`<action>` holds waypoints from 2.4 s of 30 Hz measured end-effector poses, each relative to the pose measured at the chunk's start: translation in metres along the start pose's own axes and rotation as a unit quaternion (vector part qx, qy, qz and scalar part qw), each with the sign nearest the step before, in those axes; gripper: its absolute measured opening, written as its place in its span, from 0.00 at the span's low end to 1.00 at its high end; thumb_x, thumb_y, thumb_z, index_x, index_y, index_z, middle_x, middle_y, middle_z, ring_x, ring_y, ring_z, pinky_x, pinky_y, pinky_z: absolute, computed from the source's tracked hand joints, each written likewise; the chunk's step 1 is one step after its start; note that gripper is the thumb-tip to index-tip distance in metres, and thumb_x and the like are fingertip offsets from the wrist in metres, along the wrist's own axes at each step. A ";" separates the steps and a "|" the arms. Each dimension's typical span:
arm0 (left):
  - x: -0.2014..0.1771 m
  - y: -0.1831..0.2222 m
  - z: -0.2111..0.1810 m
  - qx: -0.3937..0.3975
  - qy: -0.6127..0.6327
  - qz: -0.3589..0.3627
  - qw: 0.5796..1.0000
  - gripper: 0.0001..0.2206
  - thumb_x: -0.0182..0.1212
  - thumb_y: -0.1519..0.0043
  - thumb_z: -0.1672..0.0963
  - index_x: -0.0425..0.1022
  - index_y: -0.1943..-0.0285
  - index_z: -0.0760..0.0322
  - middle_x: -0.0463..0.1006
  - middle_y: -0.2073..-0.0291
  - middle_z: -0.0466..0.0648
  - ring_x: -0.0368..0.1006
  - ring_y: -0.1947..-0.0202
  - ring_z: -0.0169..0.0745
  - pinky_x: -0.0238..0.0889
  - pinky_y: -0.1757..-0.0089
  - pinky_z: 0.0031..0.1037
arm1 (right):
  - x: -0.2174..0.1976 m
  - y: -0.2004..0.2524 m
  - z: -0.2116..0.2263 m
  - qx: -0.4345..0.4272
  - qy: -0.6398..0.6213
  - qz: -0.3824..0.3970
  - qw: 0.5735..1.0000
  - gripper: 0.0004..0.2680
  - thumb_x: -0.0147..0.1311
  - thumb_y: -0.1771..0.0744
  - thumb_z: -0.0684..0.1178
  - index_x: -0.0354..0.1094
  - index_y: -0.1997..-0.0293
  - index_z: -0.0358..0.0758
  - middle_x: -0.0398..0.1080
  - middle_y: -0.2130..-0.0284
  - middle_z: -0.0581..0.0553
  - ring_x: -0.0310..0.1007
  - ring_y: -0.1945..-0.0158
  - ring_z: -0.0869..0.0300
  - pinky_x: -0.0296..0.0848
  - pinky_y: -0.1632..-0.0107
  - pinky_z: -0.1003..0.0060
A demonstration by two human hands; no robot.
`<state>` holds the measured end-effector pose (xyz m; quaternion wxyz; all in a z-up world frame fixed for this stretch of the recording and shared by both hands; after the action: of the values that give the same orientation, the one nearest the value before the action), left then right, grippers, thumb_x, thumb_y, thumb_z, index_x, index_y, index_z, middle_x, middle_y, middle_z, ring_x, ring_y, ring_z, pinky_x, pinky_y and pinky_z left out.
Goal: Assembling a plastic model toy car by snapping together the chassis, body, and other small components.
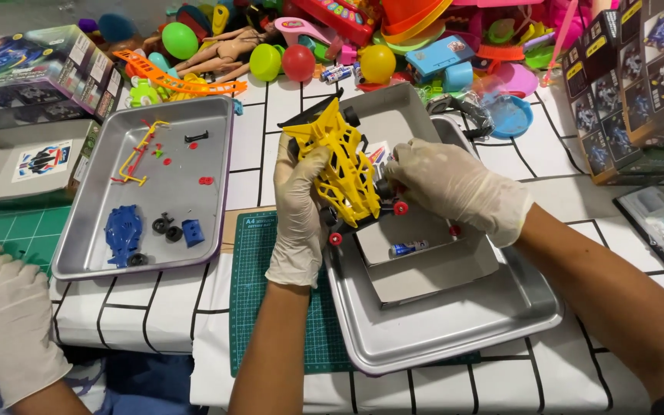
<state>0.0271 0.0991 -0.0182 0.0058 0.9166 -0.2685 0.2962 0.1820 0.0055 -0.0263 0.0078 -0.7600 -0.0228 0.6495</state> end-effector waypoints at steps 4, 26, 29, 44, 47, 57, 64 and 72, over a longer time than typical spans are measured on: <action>0.014 0.001 -0.001 0.010 0.002 0.030 1.000 0.22 0.69 0.42 0.58 0.70 0.39 0.59 0.79 0.53 0.49 0.77 0.54 0.37 0.77 0.56 0.28 | 0.009 -0.003 -0.009 0.016 0.001 0.013 1.000 0.09 0.63 0.36 0.52 0.73 0.55 0.45 0.72 0.60 0.46 0.73 0.50 0.55 0.81 0.53 0.59; 0.054 0.021 0.020 -0.119 -0.031 0.137 0.983 0.34 0.66 0.43 0.59 0.53 0.29 0.70 0.75 0.44 0.60 0.76 0.47 0.50 0.74 0.48 0.37 | -0.154 0.055 -0.028 -0.098 -0.350 -0.334 0.869 0.08 0.68 0.34 0.35 0.76 0.52 0.33 0.78 0.57 0.40 0.78 0.55 0.56 0.78 0.50 0.66; 0.064 0.024 0.013 -0.100 -0.012 0.184 0.978 0.21 0.66 0.41 0.60 0.67 0.40 0.68 0.78 0.50 0.56 0.78 0.50 0.49 0.77 0.51 0.37 | -0.155 0.055 -0.026 -0.103 -0.369 -0.331 0.862 0.08 0.67 0.34 0.34 0.76 0.51 0.33 0.77 0.56 0.41 0.77 0.55 0.56 0.78 0.51 0.67; 0.045 0.020 0.027 -0.133 -0.004 0.119 0.984 0.35 0.66 0.45 0.62 0.57 0.26 0.66 0.76 0.44 0.58 0.76 0.49 0.47 0.75 0.50 0.36 | -0.147 0.050 -0.026 -0.050 -0.433 -0.306 0.846 0.08 0.64 0.33 0.34 0.74 0.50 0.31 0.75 0.56 0.39 0.76 0.55 0.57 0.79 0.47 0.68; 0.038 0.016 0.034 -0.130 -0.008 0.111 0.985 0.36 0.65 0.45 0.62 0.54 0.25 0.65 0.76 0.44 0.60 0.77 0.50 0.46 0.74 0.50 0.35 | -0.148 0.051 -0.024 -0.058 -0.416 -0.316 0.851 0.09 0.65 0.34 0.33 0.73 0.50 0.29 0.75 0.58 0.39 0.76 0.58 0.58 0.80 0.49 0.68; 0.025 0.005 0.042 -0.083 0.023 0.083 0.993 0.45 0.64 0.43 0.63 0.38 0.19 0.70 0.80 0.53 0.67 0.79 0.52 0.49 0.73 0.46 0.33 | -0.166 0.074 -0.050 -0.072 -0.309 -0.322 0.892 0.17 0.70 0.35 0.34 0.69 0.40 0.23 0.75 0.58 0.36 0.72 0.61 0.56 0.76 0.49 0.63; 0.016 0.002 0.027 -0.057 0.088 -0.005 0.995 0.38 0.70 0.49 0.64 0.58 0.27 0.65 0.80 0.52 0.61 0.80 0.54 0.48 0.75 0.49 0.36 | -0.104 0.062 -0.036 0.009 -0.253 -0.012 0.967 0.07 0.67 0.38 0.49 0.83 0.58 0.50 0.77 0.66 0.52 0.75 0.65 0.61 0.78 0.58 0.64; 0.022 0.003 0.026 -0.040 -0.023 0.014 0.999 0.33 0.79 0.48 0.59 0.67 0.33 0.61 0.79 0.48 0.53 0.77 0.50 0.43 0.77 0.52 0.36 | 0.011 0.059 -0.007 -0.070 0.100 0.087 0.989 0.07 0.66 0.39 0.54 0.77 0.63 0.51 0.72 0.64 0.46 0.73 0.52 0.50 0.80 0.54 0.60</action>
<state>0.0546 0.0813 -0.0278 0.0320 0.9185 -0.2930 0.2638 0.1921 -0.0528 -0.0389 -0.0992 -0.8189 -0.0010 0.5652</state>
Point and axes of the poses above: each hand's wrist, its own y-axis away from the middle knuckle, its own x-axis out of the palm, z = x × y, the point moved 9 cm from there along -y, towards the middle knuckle
